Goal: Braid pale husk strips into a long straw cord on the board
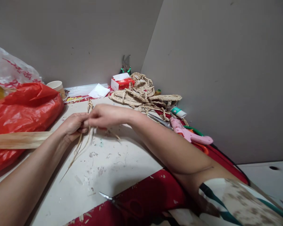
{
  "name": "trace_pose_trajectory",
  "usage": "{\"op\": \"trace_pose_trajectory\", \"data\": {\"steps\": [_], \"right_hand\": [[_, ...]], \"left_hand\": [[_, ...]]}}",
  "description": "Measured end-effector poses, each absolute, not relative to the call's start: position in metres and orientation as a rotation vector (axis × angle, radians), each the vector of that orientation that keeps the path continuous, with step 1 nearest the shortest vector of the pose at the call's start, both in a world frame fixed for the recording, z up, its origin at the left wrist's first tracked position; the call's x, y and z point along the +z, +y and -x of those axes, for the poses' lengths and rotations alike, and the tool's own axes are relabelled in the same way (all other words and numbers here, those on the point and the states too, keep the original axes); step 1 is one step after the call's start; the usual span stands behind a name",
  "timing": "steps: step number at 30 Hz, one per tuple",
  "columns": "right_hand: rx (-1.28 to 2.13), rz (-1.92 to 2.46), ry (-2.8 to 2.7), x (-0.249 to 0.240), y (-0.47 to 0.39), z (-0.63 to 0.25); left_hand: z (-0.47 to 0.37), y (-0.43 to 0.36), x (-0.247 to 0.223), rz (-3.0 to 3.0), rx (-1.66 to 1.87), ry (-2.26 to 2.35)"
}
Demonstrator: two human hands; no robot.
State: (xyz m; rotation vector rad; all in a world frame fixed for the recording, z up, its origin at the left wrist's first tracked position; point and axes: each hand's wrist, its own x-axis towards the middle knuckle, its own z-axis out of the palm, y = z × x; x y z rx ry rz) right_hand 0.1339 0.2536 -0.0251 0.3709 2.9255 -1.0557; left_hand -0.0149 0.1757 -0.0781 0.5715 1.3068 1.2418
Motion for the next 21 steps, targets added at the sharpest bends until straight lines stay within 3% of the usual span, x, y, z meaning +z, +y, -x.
{"op": "trace_pose_trajectory", "data": {"steps": [5, 12, 18, 21], "right_hand": [[-1.061, -1.061, 3.118, -0.040, 0.275, -0.124], [-1.986, -0.853, 2.346, -0.062, 0.268, -0.113], [-1.947, -0.831, 2.344, -0.057, 0.278, -0.121], [-2.092, -0.696, 2.225, -0.060, 0.282, -0.123]], "left_hand": [[0.015, 0.175, -0.075, -0.654, 1.208, 1.286], [0.016, 0.175, -0.077, -0.715, 1.194, 1.304], [0.013, 0.175, -0.073, -0.723, 1.187, 1.325], [0.015, 0.174, -0.073, -0.738, 1.193, 1.336]]}}
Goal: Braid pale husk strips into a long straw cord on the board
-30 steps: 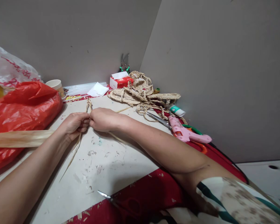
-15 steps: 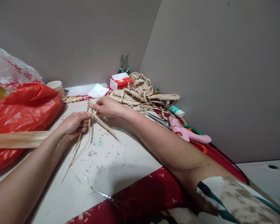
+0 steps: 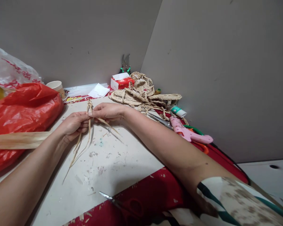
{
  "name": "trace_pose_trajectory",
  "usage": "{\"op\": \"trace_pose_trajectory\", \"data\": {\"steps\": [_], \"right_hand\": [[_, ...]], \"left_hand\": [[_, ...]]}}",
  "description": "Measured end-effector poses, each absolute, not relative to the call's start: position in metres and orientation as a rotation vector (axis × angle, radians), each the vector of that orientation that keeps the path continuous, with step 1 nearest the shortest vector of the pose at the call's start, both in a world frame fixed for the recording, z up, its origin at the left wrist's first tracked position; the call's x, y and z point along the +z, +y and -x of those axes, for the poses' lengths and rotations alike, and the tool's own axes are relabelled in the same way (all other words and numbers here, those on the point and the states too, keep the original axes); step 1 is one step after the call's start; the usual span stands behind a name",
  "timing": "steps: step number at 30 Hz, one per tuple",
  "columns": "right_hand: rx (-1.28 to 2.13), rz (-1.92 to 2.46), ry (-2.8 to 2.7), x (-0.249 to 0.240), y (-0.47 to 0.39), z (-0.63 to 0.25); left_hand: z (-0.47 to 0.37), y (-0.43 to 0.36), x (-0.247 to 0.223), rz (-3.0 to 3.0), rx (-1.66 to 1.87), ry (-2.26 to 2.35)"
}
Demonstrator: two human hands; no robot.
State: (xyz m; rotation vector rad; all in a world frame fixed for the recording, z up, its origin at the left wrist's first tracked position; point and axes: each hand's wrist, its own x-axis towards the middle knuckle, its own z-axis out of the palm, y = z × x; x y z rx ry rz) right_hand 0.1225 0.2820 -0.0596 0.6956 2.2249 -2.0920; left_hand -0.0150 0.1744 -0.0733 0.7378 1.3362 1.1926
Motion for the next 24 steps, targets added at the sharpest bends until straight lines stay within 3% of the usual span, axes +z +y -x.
{"op": "trace_pose_trajectory", "data": {"steps": [4, 15, 24], "right_hand": [[-2.242, -0.559, 1.997, -0.064, 0.286, -0.123], [-2.011, -0.632, 2.181, -0.057, 0.291, -0.124], [-2.045, -0.607, 2.188, -0.062, 0.292, -0.124]], "left_hand": [[0.016, 0.174, -0.073, -0.765, 1.178, 1.357], [0.019, 0.174, -0.074, -0.862, 1.091, 1.397], [0.019, 0.172, -0.068, -0.880, 1.090, 1.430]]}}
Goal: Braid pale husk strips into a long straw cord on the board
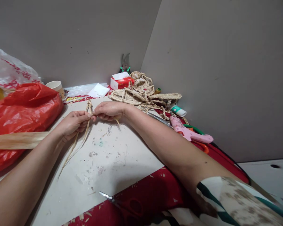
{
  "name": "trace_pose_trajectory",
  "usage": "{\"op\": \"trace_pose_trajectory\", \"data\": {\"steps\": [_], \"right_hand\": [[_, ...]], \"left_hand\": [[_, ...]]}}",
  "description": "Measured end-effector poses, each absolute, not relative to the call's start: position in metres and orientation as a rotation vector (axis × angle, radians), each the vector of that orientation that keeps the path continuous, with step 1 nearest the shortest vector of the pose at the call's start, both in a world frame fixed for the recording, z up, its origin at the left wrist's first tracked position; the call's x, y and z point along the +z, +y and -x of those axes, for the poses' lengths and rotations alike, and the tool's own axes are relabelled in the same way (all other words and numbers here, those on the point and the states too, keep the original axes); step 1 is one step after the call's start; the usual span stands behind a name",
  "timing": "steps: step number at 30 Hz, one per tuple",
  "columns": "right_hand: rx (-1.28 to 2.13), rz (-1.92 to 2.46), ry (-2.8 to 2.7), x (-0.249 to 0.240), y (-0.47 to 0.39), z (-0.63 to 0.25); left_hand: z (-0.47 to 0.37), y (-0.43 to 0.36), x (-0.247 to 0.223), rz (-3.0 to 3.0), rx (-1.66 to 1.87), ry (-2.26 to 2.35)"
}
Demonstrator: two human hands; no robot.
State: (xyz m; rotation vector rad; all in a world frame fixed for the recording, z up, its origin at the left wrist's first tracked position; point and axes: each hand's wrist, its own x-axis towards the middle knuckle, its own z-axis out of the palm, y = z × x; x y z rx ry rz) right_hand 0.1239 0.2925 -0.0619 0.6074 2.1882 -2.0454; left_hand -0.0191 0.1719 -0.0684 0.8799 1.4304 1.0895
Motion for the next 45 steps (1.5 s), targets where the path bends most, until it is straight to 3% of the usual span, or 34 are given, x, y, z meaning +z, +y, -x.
{"op": "trace_pose_trajectory", "data": {"steps": [15, 21, 27, 38, 45], "right_hand": [[-1.825, -0.831, 2.518, -0.062, 0.297, -0.126], [-1.242, -1.194, 3.189, -0.056, 0.289, -0.119], [-1.061, -0.908, 2.941, -0.040, 0.265, -0.123], [-1.320, -0.911, 2.801, -0.046, 0.262, -0.122], [-1.225, -0.825, 2.858, -0.035, 0.291, -0.137]], "left_hand": [[0.020, 0.174, -0.074, -0.793, 1.153, 1.444], [0.016, 0.173, -0.073, -0.776, 1.199, 1.436], [0.014, 0.174, -0.077, -0.768, 1.269, 1.435], [0.013, 0.175, -0.077, -0.779, 1.340, 1.509], [0.010, 0.174, -0.078, -0.795, 1.294, 1.553]]}}
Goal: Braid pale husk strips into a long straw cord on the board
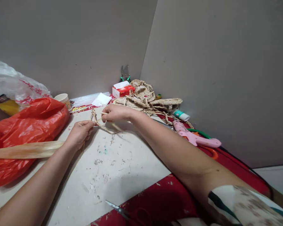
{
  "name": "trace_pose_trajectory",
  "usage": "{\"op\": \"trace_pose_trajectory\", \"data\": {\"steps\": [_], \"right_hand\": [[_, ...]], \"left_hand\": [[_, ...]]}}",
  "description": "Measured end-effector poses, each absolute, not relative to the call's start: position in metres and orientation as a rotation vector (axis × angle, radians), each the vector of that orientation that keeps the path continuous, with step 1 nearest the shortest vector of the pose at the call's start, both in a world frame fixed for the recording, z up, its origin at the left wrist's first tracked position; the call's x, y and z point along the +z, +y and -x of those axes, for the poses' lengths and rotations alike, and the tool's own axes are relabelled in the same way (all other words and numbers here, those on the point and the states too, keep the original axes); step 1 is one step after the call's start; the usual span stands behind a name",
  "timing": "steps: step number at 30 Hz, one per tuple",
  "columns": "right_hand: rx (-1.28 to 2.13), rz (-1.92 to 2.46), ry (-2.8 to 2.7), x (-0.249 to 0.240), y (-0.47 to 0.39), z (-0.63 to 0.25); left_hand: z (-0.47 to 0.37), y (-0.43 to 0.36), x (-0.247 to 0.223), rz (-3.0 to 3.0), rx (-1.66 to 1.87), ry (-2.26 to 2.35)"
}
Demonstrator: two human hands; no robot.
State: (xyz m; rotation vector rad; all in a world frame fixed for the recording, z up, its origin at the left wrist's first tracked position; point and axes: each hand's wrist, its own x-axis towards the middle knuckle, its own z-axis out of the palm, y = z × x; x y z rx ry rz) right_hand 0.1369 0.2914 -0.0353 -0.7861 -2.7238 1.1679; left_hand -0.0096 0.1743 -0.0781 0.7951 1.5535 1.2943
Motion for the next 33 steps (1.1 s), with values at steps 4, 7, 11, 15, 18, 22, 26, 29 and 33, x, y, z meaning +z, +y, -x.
{"op": "trace_pose_trajectory", "data": {"steps": [4, 7, 11, 15, 18, 22, 26, 29, 33], "right_hand": [[0.990, 0.870, -2.724, -0.045, 0.304, -0.138], [0.931, 0.915, -2.678, -0.041, 0.308, -0.139], [0.891, 0.902, -2.441, -0.010, 0.296, -0.149], [1.386, 0.660, -2.144, 0.018, 0.256, -0.155], [1.744, 0.575, -1.960, 0.008, 0.235, -0.141], [1.762, 0.881, -1.918, -0.038, 0.243, -0.113], [1.337, 0.956, -2.121, -0.068, 0.264, -0.104], [1.132, 0.936, -2.214, -0.071, 0.269, -0.106], [1.081, 0.975, -2.266, -0.070, 0.267, -0.107]], "left_hand": [[0.012, 0.174, -0.079, -0.787, 1.249, 1.533], [0.014, 0.175, -0.079, -0.775, 1.233, 1.518], [0.013, 0.176, -0.079, -0.753, 1.233, 1.508], [0.012, 0.175, -0.078, -0.746, 1.247, 1.481], [0.013, 0.175, -0.077, -0.753, 1.268, 1.438], [0.013, 0.174, -0.076, -0.740, 1.262, 1.418], [0.013, 0.175, -0.076, -0.699, 1.291, 1.412], [0.012, 0.175, -0.077, -0.674, 1.317, 1.402], [0.011, 0.176, -0.079, -0.659, 1.326, 1.387]]}}
